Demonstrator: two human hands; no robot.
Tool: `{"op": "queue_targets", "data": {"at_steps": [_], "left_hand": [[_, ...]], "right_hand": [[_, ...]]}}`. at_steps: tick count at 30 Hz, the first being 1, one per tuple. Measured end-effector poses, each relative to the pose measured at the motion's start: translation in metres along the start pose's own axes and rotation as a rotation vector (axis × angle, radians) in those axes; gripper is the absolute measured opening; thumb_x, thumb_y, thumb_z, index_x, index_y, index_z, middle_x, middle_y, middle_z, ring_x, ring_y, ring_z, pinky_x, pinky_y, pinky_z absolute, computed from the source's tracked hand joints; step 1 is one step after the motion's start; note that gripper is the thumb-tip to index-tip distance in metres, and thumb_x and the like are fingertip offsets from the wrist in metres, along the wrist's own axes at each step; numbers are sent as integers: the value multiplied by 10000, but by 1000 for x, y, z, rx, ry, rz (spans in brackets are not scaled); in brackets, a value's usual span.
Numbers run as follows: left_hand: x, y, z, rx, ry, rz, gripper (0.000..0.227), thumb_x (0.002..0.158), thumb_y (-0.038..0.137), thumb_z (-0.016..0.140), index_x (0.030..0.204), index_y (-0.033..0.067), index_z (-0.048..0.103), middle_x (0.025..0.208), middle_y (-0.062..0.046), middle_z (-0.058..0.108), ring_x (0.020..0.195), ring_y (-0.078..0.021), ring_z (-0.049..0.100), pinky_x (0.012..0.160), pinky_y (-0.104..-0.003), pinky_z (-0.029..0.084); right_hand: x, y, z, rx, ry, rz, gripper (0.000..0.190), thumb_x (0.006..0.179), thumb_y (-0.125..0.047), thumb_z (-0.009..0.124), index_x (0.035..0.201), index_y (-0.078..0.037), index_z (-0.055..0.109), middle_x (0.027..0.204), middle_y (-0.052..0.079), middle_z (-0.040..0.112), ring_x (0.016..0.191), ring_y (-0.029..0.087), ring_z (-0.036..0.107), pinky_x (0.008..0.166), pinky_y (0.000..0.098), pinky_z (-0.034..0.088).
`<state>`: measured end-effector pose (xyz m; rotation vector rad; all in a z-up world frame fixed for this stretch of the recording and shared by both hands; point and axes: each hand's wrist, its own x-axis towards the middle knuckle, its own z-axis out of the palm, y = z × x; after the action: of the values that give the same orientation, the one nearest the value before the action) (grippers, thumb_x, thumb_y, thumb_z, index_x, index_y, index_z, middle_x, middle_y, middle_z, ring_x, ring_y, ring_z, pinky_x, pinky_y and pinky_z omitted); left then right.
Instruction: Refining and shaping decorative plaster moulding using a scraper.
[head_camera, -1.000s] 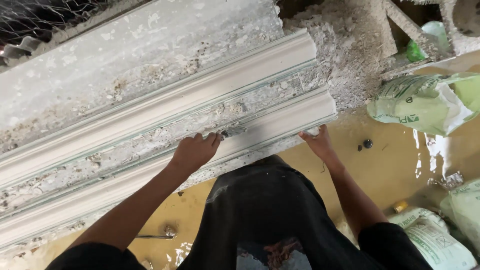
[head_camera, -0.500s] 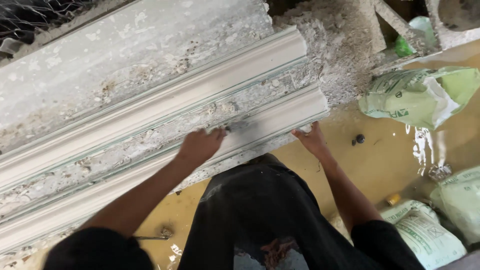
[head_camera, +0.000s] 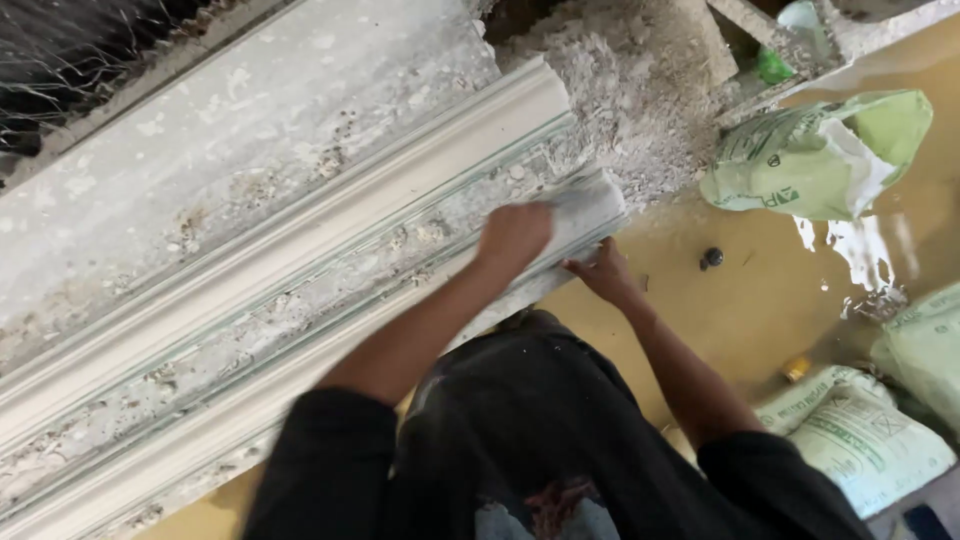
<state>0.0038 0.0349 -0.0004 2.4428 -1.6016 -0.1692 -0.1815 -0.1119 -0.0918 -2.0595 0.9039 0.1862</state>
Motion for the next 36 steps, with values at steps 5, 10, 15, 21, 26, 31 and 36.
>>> {"op": "queue_targets", "data": {"at_steps": [5, 10, 15, 21, 26, 31, 36], "left_hand": [[-102, -41, -69, 141, -358, -3, 437, 923, 54, 585, 1358, 23, 558, 1200, -171, 685, 626, -252, 709, 358, -365, 541], [-25, -2, -25, 38, -251, -14, 290, 904, 94, 616, 1185, 26, 640, 1186, -169, 706, 645, -261, 719, 429, -379, 563], [66, 48, 31, 110, 31, -29, 89, 825, 77, 682, 888, 28, 721, 855, -151, 759, 725, -271, 754, 580, -386, 599], [-77, -59, -66, -193, -425, -291, 238, 1043, 293, 553, 1195, 170, 690, 841, -84, 707, 696, -249, 661, 591, -448, 558], [-215, -124, -105, -234, -411, -541, 461, 984, 552, 536, 1300, 239, 658, 796, -84, 711, 731, -291, 704, 637, -476, 576], [-186, -101, -98, -172, -463, -733, 469, 988, 576, 495, 1325, 291, 654, 747, -74, 694, 631, -249, 694, 586, -438, 579], [-59, -47, -43, -336, -399, -630, 283, 1036, 383, 493, 1152, 198, 672, 611, -8, 574, 420, -137, 439, 386, -365, 416]], "right_hand": [[-7, -3, 6, 188, 1, -38, 922, 783, -482, 848, 1353, 88, 401, 1205, 271, 660, 958, 334, 735, 792, 442, 588], [-2, 5, 1, 137, -12, -74, 927, 804, -462, 862, 1356, 102, 374, 1225, 285, 651, 1048, 352, 704, 850, 445, 573], [7, 27, 17, 183, 28, -176, 950, 789, -448, 862, 1371, 107, 357, 1228, 284, 643, 1173, 348, 642, 904, 455, 534], [-4, 3, 7, 162, -42, 60, 958, 781, -445, 839, 1410, 106, 371, 1265, 251, 631, 1053, 318, 706, 890, 419, 557], [12, 29, 21, 208, 9, -108, 930, 780, -422, 896, 1357, 128, 416, 1297, 267, 627, 1177, 308, 644, 940, 413, 541], [16, 31, 19, 202, 19, -121, 928, 773, -407, 922, 1339, 136, 427, 1344, 270, 603, 1238, 315, 613, 976, 415, 526], [13, 14, 11, 58, -28, 69, 986, 719, -504, 898, 1352, 104, 451, 1235, 237, 659, 1082, 313, 695, 916, 413, 544]]}}
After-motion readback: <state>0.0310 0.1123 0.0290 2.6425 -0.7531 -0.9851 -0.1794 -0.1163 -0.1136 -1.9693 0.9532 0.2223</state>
